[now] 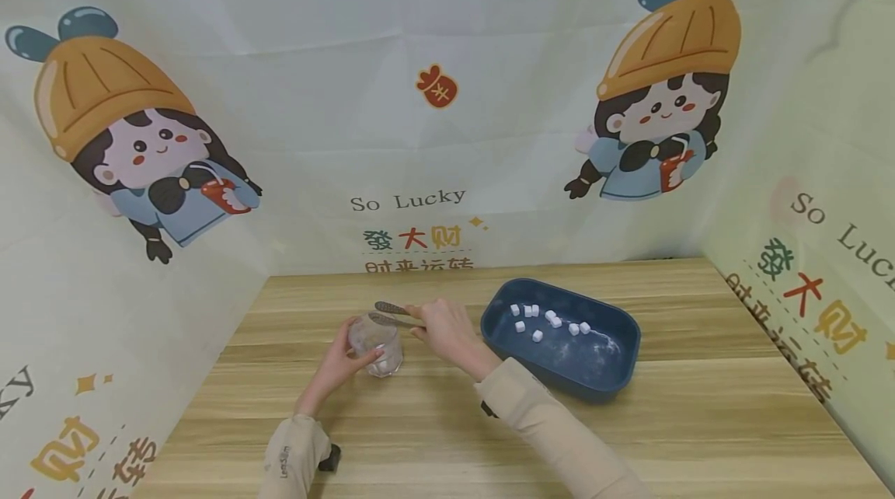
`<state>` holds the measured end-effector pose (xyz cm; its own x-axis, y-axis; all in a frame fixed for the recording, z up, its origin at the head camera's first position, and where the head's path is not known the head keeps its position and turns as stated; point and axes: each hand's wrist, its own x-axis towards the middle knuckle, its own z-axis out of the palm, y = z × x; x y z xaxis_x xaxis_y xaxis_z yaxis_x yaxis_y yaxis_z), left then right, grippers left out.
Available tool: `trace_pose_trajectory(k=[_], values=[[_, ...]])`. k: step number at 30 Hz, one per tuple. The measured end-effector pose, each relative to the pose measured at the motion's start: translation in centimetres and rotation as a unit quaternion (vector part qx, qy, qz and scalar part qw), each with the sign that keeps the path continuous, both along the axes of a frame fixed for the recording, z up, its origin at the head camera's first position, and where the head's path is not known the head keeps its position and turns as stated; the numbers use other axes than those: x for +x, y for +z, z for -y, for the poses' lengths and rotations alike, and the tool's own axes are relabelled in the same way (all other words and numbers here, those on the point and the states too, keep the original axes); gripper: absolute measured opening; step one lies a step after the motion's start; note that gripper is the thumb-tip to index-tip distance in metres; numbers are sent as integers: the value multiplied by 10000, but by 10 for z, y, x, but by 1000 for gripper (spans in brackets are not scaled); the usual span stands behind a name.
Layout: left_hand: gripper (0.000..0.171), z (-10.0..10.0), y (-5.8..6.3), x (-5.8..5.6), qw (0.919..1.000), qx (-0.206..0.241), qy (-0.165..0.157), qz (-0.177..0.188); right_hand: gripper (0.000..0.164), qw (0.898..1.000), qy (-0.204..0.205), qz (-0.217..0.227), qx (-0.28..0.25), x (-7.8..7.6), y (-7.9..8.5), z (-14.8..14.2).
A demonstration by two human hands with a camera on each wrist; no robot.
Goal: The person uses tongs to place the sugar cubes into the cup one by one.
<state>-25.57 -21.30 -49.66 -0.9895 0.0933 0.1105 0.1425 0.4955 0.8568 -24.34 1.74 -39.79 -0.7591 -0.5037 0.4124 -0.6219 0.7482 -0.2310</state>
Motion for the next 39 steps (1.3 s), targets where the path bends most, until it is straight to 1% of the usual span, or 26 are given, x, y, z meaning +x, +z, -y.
trace_pose_trajectory(k=[2, 8, 13, 17, 22, 25, 28, 34, 39], values=[[86, 0, 0, 0, 10000, 5, 14, 32, 33, 10000, -8, 39, -5, 0, -1, 0], [85, 1, 0, 0, 10000, -21, -8, -21, 33, 9998, -9, 146, -117, 0, -3, -4], [84, 1, 0, 0, 10000, -5, 42, 8, 34, 9996, -11, 165, -210, 0, -5, -7], [84, 0, 1, 0, 10000, -36, 41, -6, 35, 9998, -76, 120, -150, 0, -6, -7], [84, 0, 0, 1, 9999, -28, 10, -96, 36, 9997, -144, 173, -105, 2, -4, -9], [84, 0, -1, 0, 9999, -40, 60, -74, 37, 9994, -156, 240, -171, 4, -1, -11], [84, 0, -2, 0, 9999, -71, 64, -80, 38, 9992, -219, 279, -186, 5, 1, -14], [83, -2, 2, 2, 10000, -37, 45, -52, 40, 9982, -425, 377, -199, 5, 2, -20], [83, -3, 2, 2, 10000, -46, 28, -17, 42, 9979, -513, 254, -293, 3, 0, -26]])
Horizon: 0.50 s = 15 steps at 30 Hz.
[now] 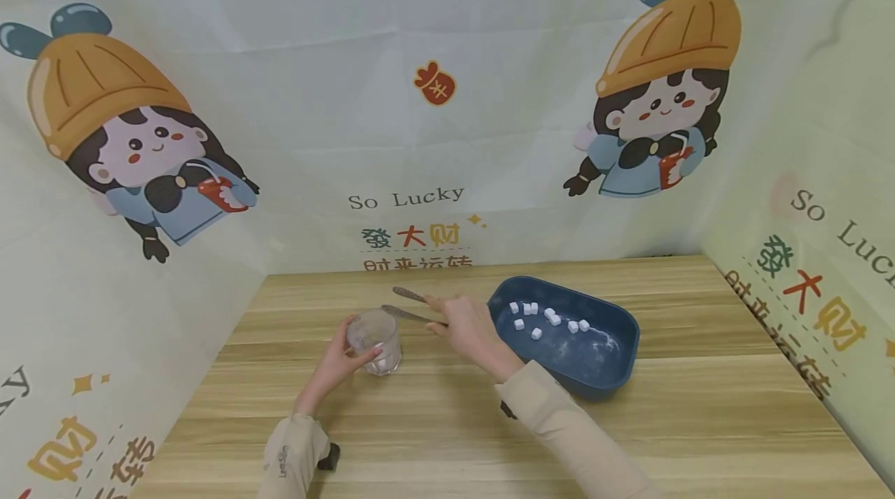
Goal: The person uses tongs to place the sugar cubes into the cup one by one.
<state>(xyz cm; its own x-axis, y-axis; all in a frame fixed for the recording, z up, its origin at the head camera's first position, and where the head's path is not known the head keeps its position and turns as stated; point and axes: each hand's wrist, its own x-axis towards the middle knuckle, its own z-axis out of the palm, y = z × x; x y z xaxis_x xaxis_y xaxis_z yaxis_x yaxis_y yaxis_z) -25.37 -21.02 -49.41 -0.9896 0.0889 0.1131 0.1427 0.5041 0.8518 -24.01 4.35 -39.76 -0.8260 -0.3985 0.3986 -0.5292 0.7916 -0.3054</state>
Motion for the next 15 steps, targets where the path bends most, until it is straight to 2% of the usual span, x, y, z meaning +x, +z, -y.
trace_pose_trajectory(k=[10, 15], values=[[87, 1, 0, 0, 10000, -8, 8, 96, 46, 9997, -4, -147, -189, -1, -1, -7], [81, -7, 24, 15, 9999, -29, 21, 96, 47, 9996, 18, -157, -233, 1, 3, -12]])
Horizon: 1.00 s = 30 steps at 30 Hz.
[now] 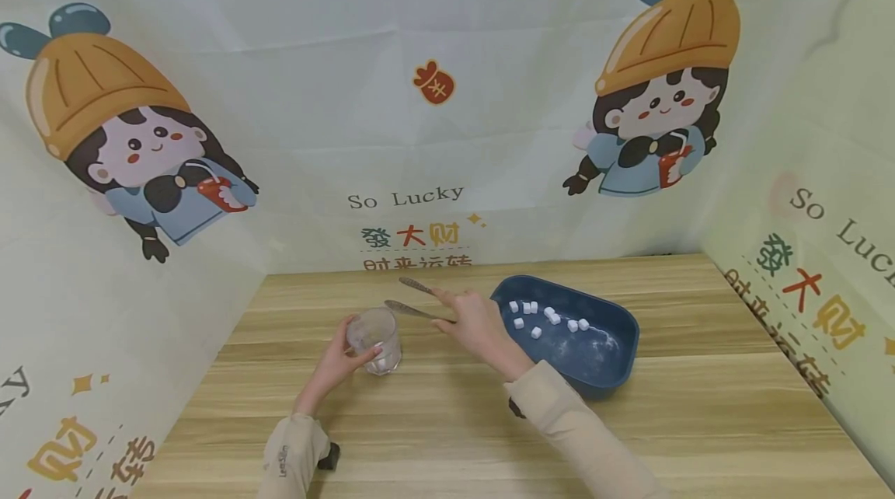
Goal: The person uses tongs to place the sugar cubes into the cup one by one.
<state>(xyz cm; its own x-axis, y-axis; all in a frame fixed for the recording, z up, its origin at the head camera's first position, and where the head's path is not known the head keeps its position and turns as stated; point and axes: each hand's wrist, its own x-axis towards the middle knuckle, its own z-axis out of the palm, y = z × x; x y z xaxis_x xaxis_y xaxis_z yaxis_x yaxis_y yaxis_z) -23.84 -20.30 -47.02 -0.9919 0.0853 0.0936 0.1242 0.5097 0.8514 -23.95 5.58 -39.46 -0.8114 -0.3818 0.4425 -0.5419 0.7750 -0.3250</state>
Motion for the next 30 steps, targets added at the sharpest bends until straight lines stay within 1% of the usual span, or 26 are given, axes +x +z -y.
trace_pose_trajectory(k=[2, 8, 9, 13, 18, 23, 30], values=[[80, -2, 6, 3, 10000, -19, 13, 42, 47, 10000, 27, -18, -14, 0, 1, -3], [83, 7, -18, -14, 9999, -52, 21, 92, 48, 9998, -51, -174, -8, -2, 5, -14], [84, 7, -19, -15, 9999, -68, 22, 89, 48, 9998, -71, -170, -23, -2, 5, -15], [84, 7, -20, -16, 9999, -102, 28, 57, 48, 9997, -79, -174, -177, -3, 5, -22], [83, 7, -20, -17, 10000, -40, 2, 21, 47, 9990, -59, -223, -370, -4, 4, -31], [83, 8, -21, -17, 10000, -34, 17, 48, 46, 9981, -78, -381, -472, -6, 2, -40], [84, 8, -22, -16, 9999, -125, 53, 26, 46, 9980, -135, -356, -500, -5, 4, -51]])
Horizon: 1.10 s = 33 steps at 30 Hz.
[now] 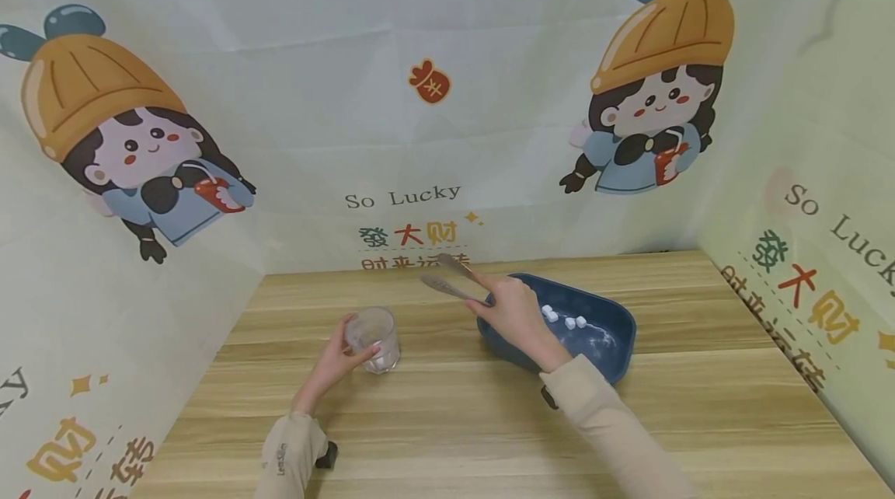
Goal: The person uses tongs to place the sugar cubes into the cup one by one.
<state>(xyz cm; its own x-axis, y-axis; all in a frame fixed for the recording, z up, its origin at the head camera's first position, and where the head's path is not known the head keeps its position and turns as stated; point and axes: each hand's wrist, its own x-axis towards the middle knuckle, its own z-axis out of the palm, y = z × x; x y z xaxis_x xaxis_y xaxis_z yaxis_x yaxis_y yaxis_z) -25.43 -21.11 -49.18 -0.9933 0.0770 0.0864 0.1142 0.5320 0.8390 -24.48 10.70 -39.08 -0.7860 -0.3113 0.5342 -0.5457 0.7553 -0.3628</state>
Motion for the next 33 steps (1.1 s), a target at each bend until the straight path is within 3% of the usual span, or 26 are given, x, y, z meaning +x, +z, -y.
trace_pose_trajectory(k=[13, 26, 33], values=[[83, -1, -1, 1, 10000, -10, 12, -20, 48, 9986, -276, 399, -215, -1, 2, -19], [84, 0, -3, 0, 10000, -59, 22, -33, 47, 9983, -499, 170, -259, -1, 0, -32], [84, -1, 3, 3, 10000, 10, -16, -27, 48, 9968, -658, 349, -286, 0, -2, -40]])
